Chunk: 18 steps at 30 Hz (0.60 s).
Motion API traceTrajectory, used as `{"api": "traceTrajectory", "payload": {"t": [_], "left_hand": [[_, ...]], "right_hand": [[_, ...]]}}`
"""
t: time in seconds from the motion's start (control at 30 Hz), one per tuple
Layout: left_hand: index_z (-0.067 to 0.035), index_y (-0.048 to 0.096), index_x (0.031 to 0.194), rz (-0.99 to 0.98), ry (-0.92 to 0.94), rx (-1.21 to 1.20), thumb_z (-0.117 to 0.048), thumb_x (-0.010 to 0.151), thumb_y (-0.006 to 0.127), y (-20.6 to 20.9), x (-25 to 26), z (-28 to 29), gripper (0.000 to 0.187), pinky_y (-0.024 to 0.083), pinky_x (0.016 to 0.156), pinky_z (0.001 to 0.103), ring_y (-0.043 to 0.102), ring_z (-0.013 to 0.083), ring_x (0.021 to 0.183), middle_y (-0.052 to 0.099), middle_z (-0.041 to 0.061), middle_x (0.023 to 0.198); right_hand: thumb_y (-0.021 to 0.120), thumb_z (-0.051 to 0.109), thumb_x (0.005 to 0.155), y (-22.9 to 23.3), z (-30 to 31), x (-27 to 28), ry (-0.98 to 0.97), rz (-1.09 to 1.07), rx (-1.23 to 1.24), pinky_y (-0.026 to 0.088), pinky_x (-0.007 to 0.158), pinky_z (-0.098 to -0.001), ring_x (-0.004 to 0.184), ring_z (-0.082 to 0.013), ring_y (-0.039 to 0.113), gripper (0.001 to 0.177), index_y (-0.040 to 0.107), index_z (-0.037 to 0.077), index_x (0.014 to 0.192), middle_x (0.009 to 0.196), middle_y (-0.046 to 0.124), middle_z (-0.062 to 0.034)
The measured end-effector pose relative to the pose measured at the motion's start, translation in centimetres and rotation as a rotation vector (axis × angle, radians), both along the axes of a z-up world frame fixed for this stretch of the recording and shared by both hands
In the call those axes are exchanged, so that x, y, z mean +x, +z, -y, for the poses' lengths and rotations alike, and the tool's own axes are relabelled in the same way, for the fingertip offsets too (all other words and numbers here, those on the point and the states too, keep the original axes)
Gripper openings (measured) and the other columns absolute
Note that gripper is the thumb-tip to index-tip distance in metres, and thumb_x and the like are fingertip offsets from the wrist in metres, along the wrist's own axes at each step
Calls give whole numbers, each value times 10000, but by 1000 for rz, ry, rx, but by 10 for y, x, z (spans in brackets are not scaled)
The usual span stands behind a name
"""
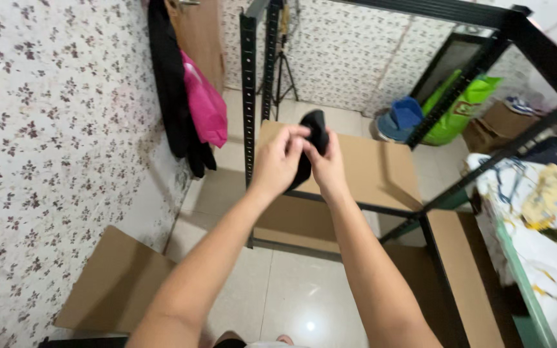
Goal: The person wipes a cardboard sheet and metal shelf rails with a black cloth, then places the cardboard on a metal frame and attaches a rail to the frame. The person continues wiping and handling the rails and cardboard, positioning them on the frame and a nearby table.
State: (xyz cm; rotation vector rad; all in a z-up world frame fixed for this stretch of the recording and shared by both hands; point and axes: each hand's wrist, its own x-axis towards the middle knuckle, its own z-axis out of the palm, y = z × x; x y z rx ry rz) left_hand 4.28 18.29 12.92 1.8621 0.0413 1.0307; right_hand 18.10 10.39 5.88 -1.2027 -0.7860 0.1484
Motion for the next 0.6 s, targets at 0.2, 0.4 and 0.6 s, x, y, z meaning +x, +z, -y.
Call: {"api": "traceTrajectory", "payload": {"t": [0.2,0.4,0.6], "left_hand": [[-62,679,1052,205,212,239,-85,1054,573,90,34,-108,108,577,720,299,735,154,780,748,45,901],[-105,769,1059,127,297,407,-231,995,668,165,125,-253,173,568,757,287,753,140,841,783,20,906],[-82,518,1367,-697,37,10,-662,979,430,167,210,-315,703,612,721,445,677,278,894,684,173,1143]], "right_hand": [[632,70,1037,42,-72,32,107,-57,56,490,966,-270,1068,-105,597,245,575,30,1272,1147,661,-19],[651,145,1003,96,-131,59,48,-161,147,525,901,-287,1014,-85,619,294,582,61,1276,1110,667,11],[574,284,1052,55,-183,133,138,-512,371,551,897,-338,1019,-157,681,255,685,82,1160,1089,728,-40]]}}
